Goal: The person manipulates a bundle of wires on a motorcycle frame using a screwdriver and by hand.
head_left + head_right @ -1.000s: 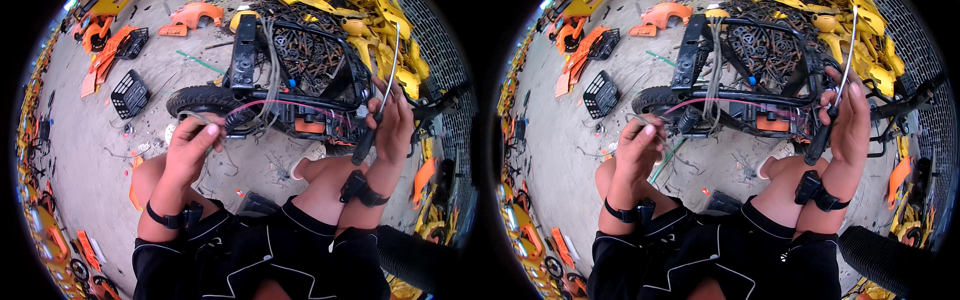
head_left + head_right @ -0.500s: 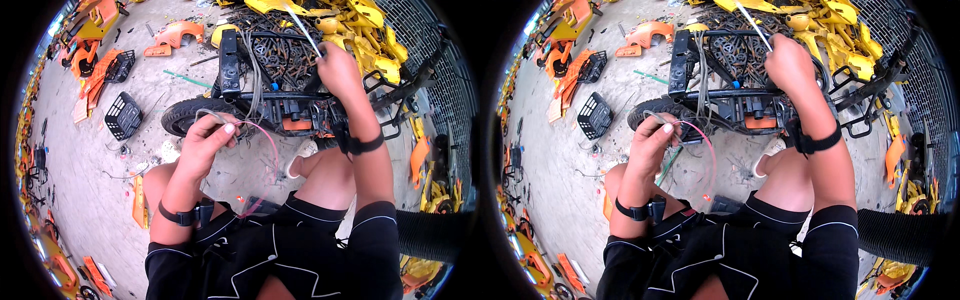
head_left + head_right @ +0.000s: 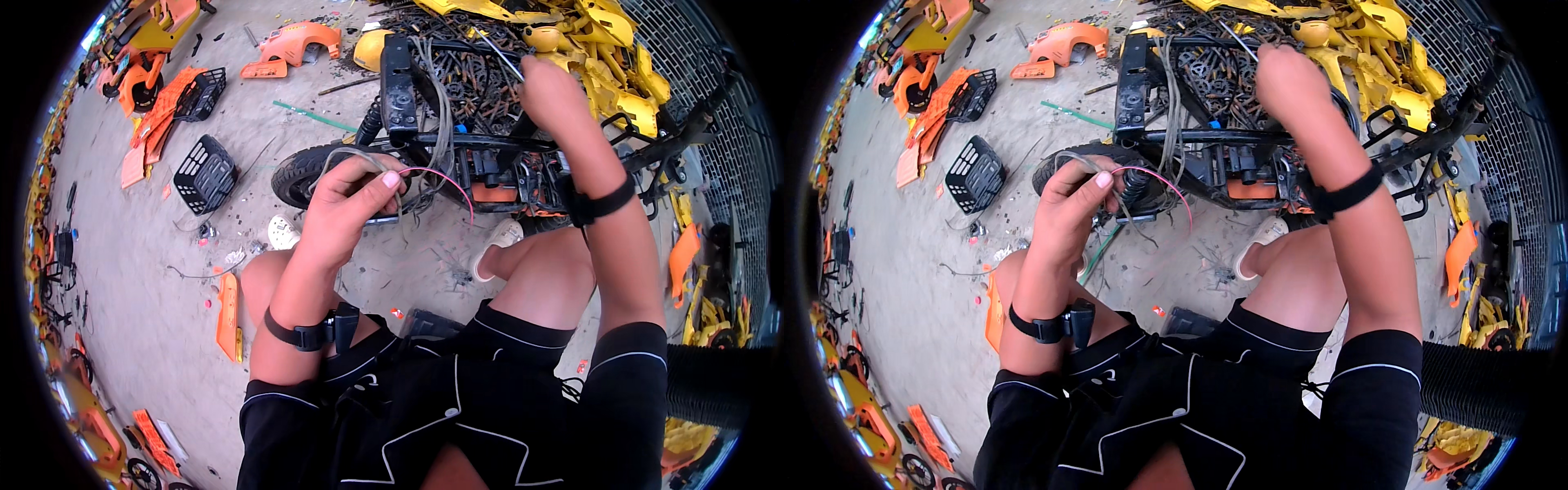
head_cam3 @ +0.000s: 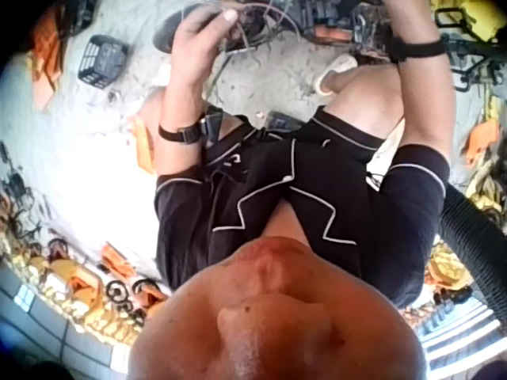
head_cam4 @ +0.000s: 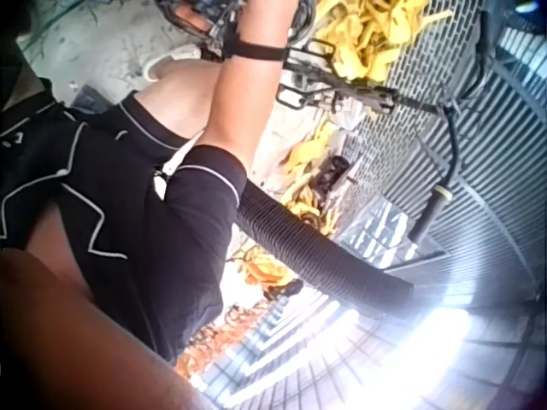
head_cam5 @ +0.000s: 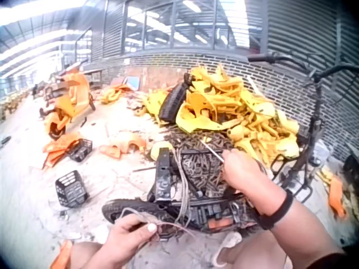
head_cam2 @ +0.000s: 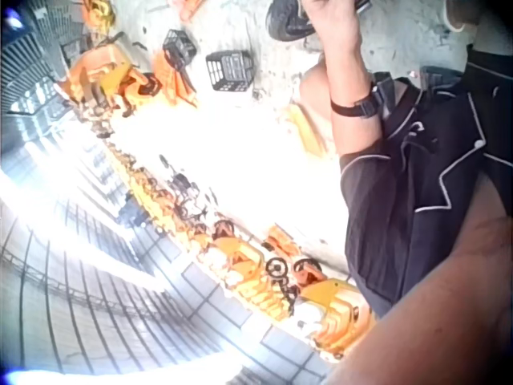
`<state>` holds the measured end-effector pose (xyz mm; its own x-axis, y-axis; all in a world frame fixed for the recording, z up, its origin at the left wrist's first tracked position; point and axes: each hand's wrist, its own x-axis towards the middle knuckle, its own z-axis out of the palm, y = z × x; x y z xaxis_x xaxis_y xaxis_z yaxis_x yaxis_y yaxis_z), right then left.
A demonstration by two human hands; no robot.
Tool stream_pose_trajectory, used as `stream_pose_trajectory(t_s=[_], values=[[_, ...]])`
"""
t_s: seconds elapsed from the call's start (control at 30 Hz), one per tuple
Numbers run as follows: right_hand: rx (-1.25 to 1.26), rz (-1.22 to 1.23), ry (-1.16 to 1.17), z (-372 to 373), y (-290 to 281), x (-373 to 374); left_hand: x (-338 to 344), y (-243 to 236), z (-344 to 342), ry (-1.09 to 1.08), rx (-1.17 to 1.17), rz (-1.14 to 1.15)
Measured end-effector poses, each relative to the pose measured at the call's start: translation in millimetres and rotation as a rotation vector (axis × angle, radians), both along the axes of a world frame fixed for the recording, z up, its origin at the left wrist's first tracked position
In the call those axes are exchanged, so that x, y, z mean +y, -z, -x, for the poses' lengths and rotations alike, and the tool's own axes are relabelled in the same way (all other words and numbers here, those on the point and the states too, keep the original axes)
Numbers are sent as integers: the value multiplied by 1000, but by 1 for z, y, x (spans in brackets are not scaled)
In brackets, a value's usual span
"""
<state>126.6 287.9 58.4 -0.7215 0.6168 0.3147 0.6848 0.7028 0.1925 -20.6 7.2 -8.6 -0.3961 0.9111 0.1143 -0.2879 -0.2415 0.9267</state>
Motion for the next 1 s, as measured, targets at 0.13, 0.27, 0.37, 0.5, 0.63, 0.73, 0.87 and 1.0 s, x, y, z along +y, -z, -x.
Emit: stream_pose_trajectory(t_s=[0.13, 0.27, 0.37, 0.5, 0.63, 0.73, 0.87, 1.0], values=[[210, 210, -96, -14, -53, -57, -2, -1, 2, -11, -3, 18], [572, 787, -405, -40, -61, -132, -7, 2, 2, -52, 29, 73], [447, 1229, -499, -52, -43, -163, -4, 7, -1, -83, 66, 88], [334, 1379, -525, -32, 29, -153, 2, 9, -7, -102, 142, 117], [838, 1628, -464, -15, 82, -152, 4, 13, -12, -105, 155, 138], [973, 1765, -435, -13, 78, -144, 8, 17, -14, -77, 165, 153], [1071, 1836, -425, -12, 71, -143, 11, 20, -16, -7, 103, 187], [1092, 1751, -404, -16, 72, -139, 14, 13, -15, 72, 88, 171]])
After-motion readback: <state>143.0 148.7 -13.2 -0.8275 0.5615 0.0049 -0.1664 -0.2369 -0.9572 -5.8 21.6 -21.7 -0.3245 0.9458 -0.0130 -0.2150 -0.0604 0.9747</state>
